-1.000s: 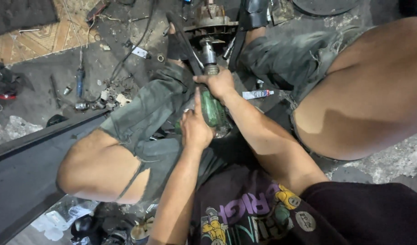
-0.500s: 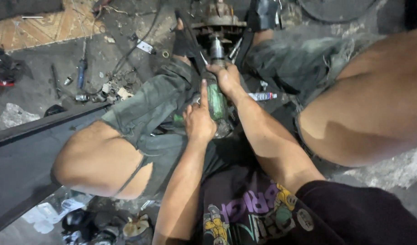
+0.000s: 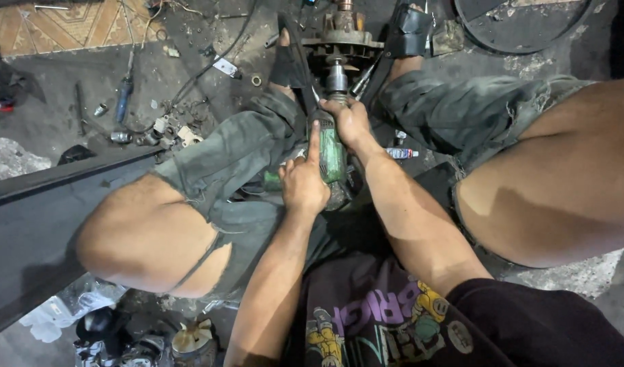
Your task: Using a power drill to grind or clean the shaft of a metal rotor assembly on a workshop floor.
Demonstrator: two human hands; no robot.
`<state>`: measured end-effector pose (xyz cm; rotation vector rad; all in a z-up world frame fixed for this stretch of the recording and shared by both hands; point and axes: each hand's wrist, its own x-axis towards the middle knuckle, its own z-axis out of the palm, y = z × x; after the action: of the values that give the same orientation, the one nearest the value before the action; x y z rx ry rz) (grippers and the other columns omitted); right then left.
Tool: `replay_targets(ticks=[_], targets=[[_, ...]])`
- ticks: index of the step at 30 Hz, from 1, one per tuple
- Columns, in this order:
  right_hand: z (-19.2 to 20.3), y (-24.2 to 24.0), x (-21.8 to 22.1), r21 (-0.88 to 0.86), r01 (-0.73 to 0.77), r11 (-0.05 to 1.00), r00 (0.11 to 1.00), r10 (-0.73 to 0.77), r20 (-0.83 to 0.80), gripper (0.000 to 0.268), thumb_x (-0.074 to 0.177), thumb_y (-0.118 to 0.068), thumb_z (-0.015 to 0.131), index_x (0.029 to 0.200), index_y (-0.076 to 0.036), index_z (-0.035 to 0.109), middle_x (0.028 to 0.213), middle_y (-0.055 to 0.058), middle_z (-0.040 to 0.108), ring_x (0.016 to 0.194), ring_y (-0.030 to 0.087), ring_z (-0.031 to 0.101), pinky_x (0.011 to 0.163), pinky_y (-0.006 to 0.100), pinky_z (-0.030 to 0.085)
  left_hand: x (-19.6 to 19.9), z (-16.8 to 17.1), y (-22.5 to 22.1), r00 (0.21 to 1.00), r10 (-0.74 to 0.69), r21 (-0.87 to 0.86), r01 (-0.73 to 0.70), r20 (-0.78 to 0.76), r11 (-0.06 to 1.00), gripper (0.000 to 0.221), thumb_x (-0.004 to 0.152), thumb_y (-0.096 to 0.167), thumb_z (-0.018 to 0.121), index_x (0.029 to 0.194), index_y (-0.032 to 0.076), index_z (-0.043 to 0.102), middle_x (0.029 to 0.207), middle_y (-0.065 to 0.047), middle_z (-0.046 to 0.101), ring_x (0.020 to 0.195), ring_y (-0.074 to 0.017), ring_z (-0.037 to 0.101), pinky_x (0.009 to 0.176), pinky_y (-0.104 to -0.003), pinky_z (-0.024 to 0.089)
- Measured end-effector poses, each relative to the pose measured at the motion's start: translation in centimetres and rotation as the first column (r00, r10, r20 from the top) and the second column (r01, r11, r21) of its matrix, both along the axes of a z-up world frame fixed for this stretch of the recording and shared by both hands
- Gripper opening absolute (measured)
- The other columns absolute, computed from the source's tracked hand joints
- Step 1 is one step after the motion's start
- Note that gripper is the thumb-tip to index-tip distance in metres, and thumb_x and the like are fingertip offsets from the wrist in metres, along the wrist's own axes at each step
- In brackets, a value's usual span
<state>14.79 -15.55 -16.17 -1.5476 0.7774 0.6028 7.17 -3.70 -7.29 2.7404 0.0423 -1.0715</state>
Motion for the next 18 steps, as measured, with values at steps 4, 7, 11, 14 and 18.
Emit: replay_targets(ticks=[4, 7, 11, 14, 18], targets=[[-0.1, -0.3, -0.2, -0.017, 0.022, 1.000, 1.000, -0.022, 0.013, 0.065, 0.076, -0.056, 0.075, 0.122, -0.010, 0.072, 0.115, 0.016, 0.073, 0.120, 0.032, 0.066, 0.103, 0.046, 0.052, -0.2, -0.5, 0.0, 1.000, 0.000, -0.009, 0.001, 0.029, 1.000, 0.111, 0.086, 0.012, 0.069, 0.164, 0.036, -0.006, 0.117, -0.019, 0.069, 0.120, -0.0381, 0.061, 0.111, -0.055, 0.038], [-1.1, -0.6, -0.7, -0.023, 0.050, 0.998, 0.999, -0.049, 0.016, 0.065, 0.076, -0.055, 0.075, 0.123, -0.009, 0.071, 0.113, 0.017, 0.073, 0.119, 0.031, 0.067, 0.102, 0.047, 0.052, -0.5, -1.1, 0.1, 0.999, -0.002, -0.014, 0.003, 0.043, 1.000, 0.114, 0.085, 0.011, 0.072, 0.164, 0.038, -0.006, 0.117, -0.019, 0.070, 0.121, -0.0378, 0.061, 0.113, -0.055, 0.037], [-3.4, -1.3, -1.0, -0.057, 0.091, 0.994, 0.995, -0.089, 0.032, 0.062, 0.077, -0.055, 0.075, 0.118, -0.009, 0.072, 0.105, 0.015, 0.073, 0.114, 0.030, 0.069, 0.098, 0.046, 0.053, 0.0, -2.2, -0.1, 0.999, 0.006, -0.030, -0.005, 0.053, 1.000, 0.116, 0.084, -0.001, 0.067, 0.164, 0.034, -0.009, 0.123, -0.023, 0.069, 0.127, -0.0398, 0.058, 0.118, -0.056, 0.030], [-3.3, -1.1, -1.0, -0.059, 0.101, 0.993, 0.994, -0.099, 0.040, 0.060, 0.078, -0.053, 0.076, 0.117, -0.008, 0.072, 0.106, 0.016, 0.074, 0.114, 0.030, 0.069, 0.097, 0.046, 0.053, -0.2, -2.7, 0.1, 0.996, -0.003, -0.005, 0.004, 0.086, 1.000, 0.115, 0.084, -0.001, 0.068, 0.165, 0.029, -0.007, 0.124, -0.023, 0.068, 0.127, -0.0405, 0.058, 0.118, -0.056, 0.031], [-3.8, -1.1, -1.0, -0.060, 0.101, 0.993, 0.995, -0.099, 0.033, 0.059, 0.077, -0.054, 0.077, 0.115, -0.009, 0.072, 0.104, 0.015, 0.074, 0.112, 0.030, 0.070, 0.096, 0.047, 0.053, -0.3, -3.0, 0.0, 0.996, 0.005, -0.022, -0.004, 0.086, 1.000, 0.117, 0.083, -0.003, 0.068, 0.165, 0.029, -0.008, 0.125, -0.024, 0.067, 0.129, -0.0408, 0.057, 0.119, -0.057, 0.030]])
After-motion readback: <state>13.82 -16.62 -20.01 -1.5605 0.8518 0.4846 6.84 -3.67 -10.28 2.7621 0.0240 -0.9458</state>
